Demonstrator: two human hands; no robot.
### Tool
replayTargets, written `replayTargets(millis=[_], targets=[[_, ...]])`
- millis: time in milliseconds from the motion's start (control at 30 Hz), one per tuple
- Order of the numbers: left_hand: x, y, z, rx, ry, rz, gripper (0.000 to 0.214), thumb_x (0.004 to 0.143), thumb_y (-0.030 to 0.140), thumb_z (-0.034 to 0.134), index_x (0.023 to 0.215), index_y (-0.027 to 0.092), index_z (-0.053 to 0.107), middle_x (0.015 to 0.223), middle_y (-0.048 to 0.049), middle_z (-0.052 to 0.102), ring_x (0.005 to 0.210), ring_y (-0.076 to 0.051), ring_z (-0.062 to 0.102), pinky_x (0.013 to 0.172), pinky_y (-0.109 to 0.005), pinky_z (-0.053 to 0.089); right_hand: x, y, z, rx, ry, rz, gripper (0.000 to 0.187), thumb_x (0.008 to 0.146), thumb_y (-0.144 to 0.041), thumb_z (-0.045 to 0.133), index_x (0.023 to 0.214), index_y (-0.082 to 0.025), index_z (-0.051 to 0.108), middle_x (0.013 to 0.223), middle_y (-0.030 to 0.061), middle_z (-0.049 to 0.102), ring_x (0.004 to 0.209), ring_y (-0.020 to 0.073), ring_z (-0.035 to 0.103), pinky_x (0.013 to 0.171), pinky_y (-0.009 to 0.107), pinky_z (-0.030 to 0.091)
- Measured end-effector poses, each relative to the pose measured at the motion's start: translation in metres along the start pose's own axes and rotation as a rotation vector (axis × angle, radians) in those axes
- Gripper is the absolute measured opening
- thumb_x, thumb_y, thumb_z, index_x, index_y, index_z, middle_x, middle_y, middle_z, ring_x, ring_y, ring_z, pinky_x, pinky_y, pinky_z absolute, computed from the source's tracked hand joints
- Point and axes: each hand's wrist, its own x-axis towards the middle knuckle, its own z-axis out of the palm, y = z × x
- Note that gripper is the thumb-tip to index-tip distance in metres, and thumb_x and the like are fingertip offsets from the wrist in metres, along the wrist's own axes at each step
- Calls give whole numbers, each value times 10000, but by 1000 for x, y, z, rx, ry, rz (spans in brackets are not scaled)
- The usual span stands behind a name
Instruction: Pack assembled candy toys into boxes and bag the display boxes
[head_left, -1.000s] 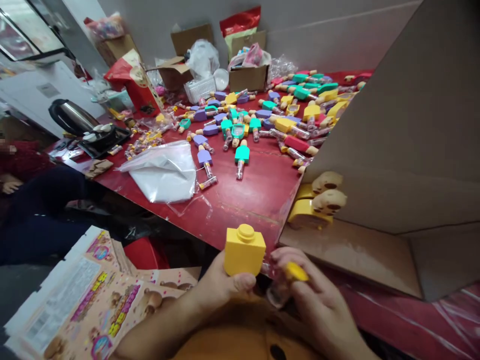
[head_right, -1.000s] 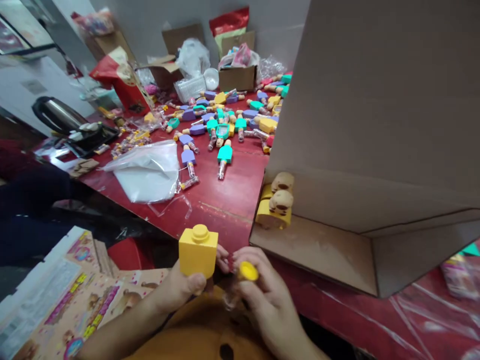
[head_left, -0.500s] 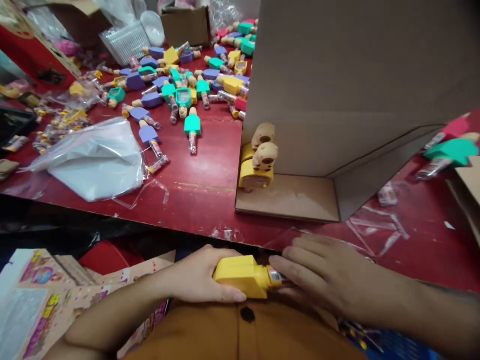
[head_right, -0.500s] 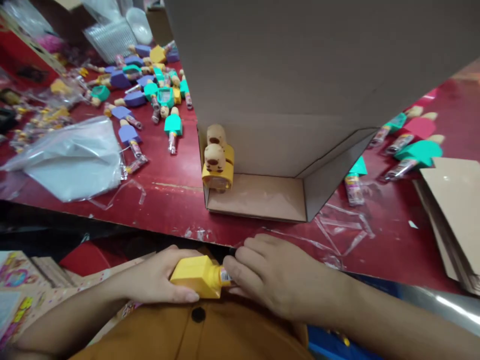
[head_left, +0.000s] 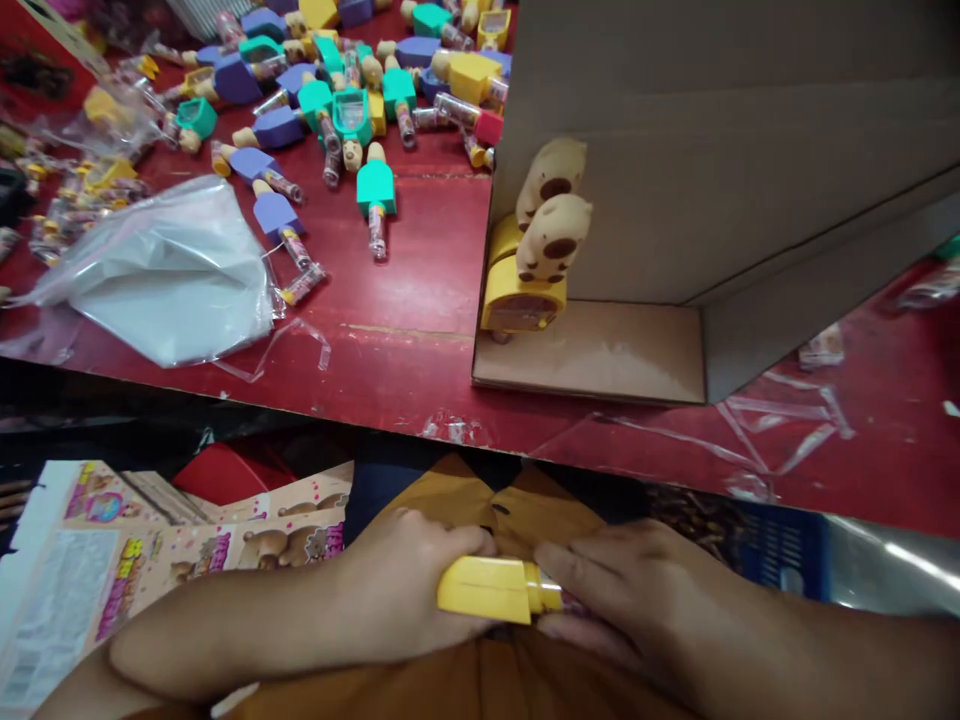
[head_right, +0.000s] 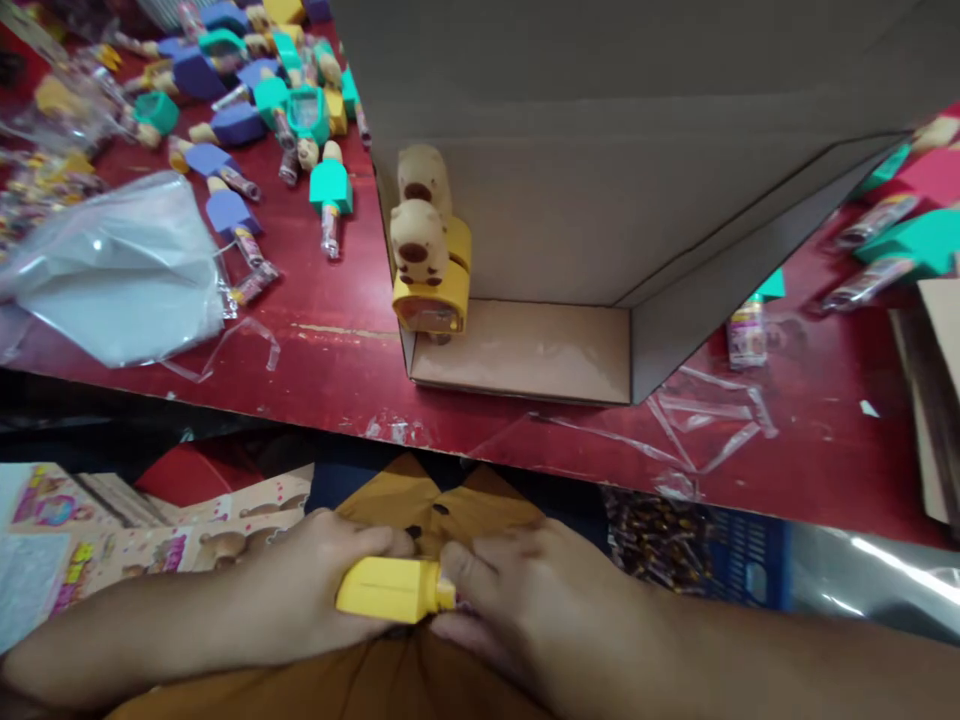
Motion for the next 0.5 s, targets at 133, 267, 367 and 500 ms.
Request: replayTargets(millis=[133,267,367,500], targets=[[3,0,2,92,15,-33,130,720,291,639,800,189,632,682,8,668,570,-137,608,470,-192,337,4,9,15,255,15,165,307,987,-389,413,826,-181,569,686,-13,564,558,135,521,479,241,354],[10,-1,-11,249,63,-75,186,729,363,660,846,221,641,734,13,688,626,-174,637,509,-219,365,14,23,11,312,-2,204,377,982,-465,389,850,-184,603,680,-9,566,582,143,530,493,225,368],[14,-5,-24,330,107,24,255,766,364,647,1001,273,609,873,33,697,739,-167,657,599,-220,434,19,31,3,-226,211,23,489,988,-516,301,823,-165,600,677,40,561,586,182,522,502,266,355],[20,-15,-30,836,289,371,227,813,242,557,1034,190,558,778,-13,666,604,-167,623,499,-253,423,22,36,13,-65,225,130,559,958,-602,292,684,-170,519,567,6,511,458,137,439,416,244,264]])
